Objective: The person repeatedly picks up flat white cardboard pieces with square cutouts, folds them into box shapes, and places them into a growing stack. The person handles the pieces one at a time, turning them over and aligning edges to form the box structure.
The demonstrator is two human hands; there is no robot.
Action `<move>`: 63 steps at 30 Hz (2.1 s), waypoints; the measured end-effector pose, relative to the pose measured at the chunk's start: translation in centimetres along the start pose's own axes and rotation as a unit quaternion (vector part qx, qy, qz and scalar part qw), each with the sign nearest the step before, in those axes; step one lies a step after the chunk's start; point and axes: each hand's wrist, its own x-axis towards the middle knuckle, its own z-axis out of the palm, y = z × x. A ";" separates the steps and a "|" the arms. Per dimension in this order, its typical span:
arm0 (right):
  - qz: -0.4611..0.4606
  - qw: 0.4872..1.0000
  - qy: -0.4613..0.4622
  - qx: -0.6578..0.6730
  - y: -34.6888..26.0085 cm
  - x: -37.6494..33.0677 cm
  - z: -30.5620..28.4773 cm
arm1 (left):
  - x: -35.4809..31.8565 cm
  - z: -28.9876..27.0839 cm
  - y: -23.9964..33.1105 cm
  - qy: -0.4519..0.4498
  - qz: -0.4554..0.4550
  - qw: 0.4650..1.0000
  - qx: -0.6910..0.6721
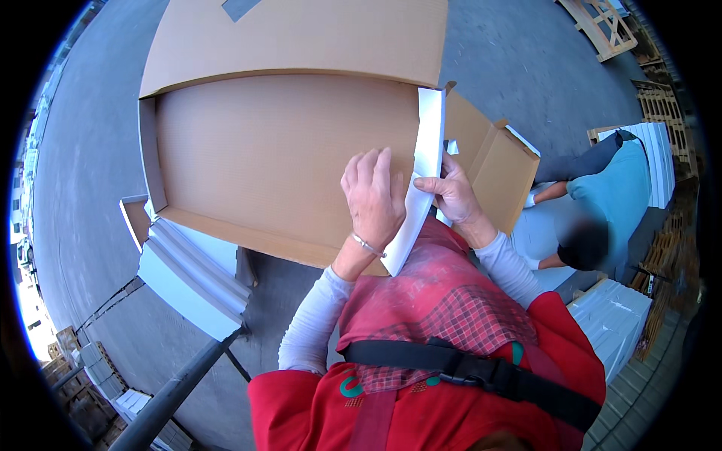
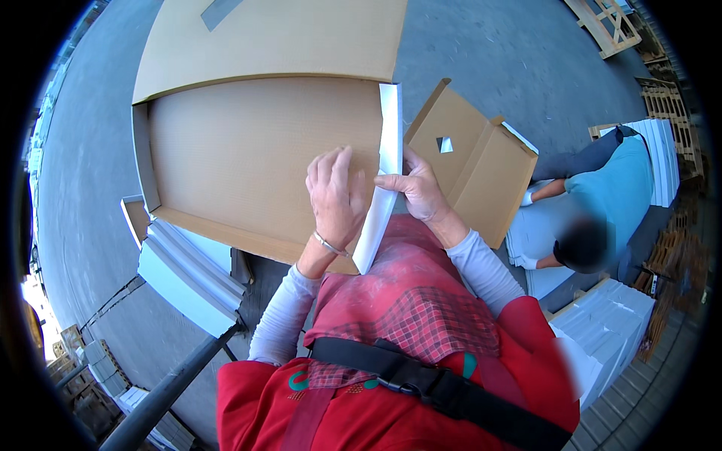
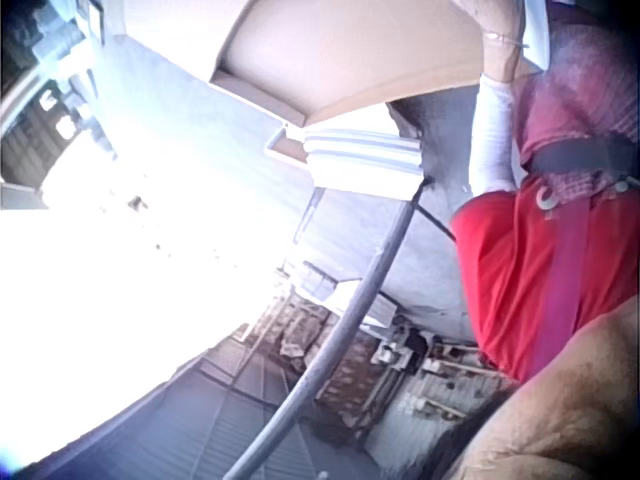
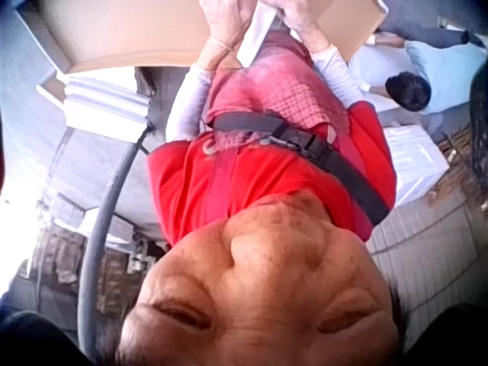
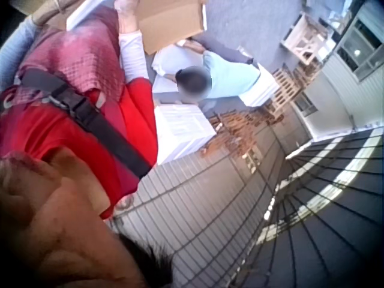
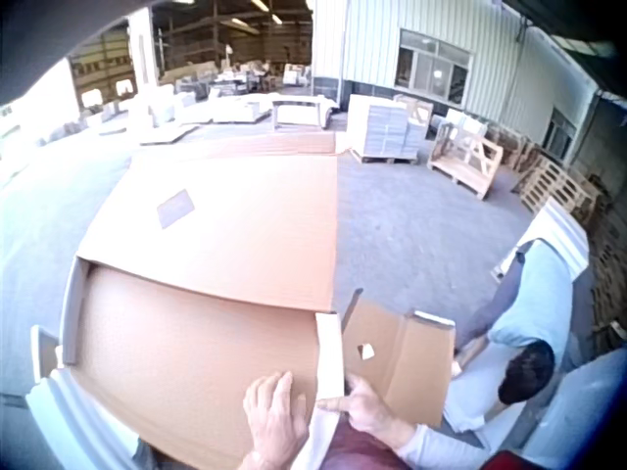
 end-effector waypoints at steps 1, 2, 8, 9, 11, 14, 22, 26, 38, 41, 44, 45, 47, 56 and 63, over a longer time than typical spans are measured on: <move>0.002 1.000 -0.007 -0.002 -0.1 0.1 0.3 | 2.0 -0.6 0.2 -0.010 -0.053 0.994 -0.099; 0.011 1.000 -0.016 -0.005 0.1 0.4 0.5 | 4.3 -1.3 0.3 -0.018 -0.105 0.975 -0.195; 0.030 0.998 -0.043 -0.027 -1.4 0.5 1.2 | 11.9 -1.7 1.2 -0.149 -0.207 0.860 -0.441; 0.025 0.998 -0.047 -0.042 -1.2 0.8 1.4 | 12.0 -1.8 1.2 -0.144 -0.216 0.865 -0.430; 0.021 0.997 -0.055 -0.059 -0.6 1.5 1.4 | 12.6 -1.9 0.6 -0.132 -0.253 0.814 -0.506; 0.024 0.995 -0.067 -0.066 0.1 1.5 0.7 | 12.5 -2.0 1.1 -0.111 -0.284 0.814 -0.495; -0.019 0.987 -0.108 -0.114 -2.2 0.8 3.2 | 11.8 -5.0 1.7 -0.074 -0.295 0.762 -0.572; -0.013 0.985 -0.115 -0.130 -2.4 0.5 3.4 | 10.8 -4.9 0.4 -0.067 -0.298 0.755 -0.580; 0.063 0.976 -0.163 -0.129 -0.5 3.0 1.6 | 10.7 -3.9 -2.3 -0.089 -0.285 0.802 -0.517; 0.029 0.978 -0.168 -0.121 -0.6 3.0 3.0 | 10.5 -4.6 -3.1 -0.083 -0.284 0.802 -0.519; -0.005 0.980 -0.167 -0.110 -0.7 3.1 4.6 | 10.2 -4.8 -4.0 -0.065 -0.279 0.789 -0.544; -0.011 0.980 -0.162 -0.117 -0.9 3.0 5.0 | 10.0 -4.7 -4.1 -0.057 -0.277 0.782 -0.556; -0.020 0.976 -0.164 -0.141 -1.1 3.0 5.2 | 9.7 -5.2 -3.8 -0.045 -0.286 0.765 -0.575; -0.030 0.963 -0.176 -0.204 -1.6 2.7 4.6 | 10.2 -7.0 -3.3 -0.072 -0.286 0.738 -0.608; 0.006 0.969 -0.178 -0.172 -0.5 4.4 4.9 | 10.6 -6.4 -6.2 -0.069 -0.262 0.854 -0.444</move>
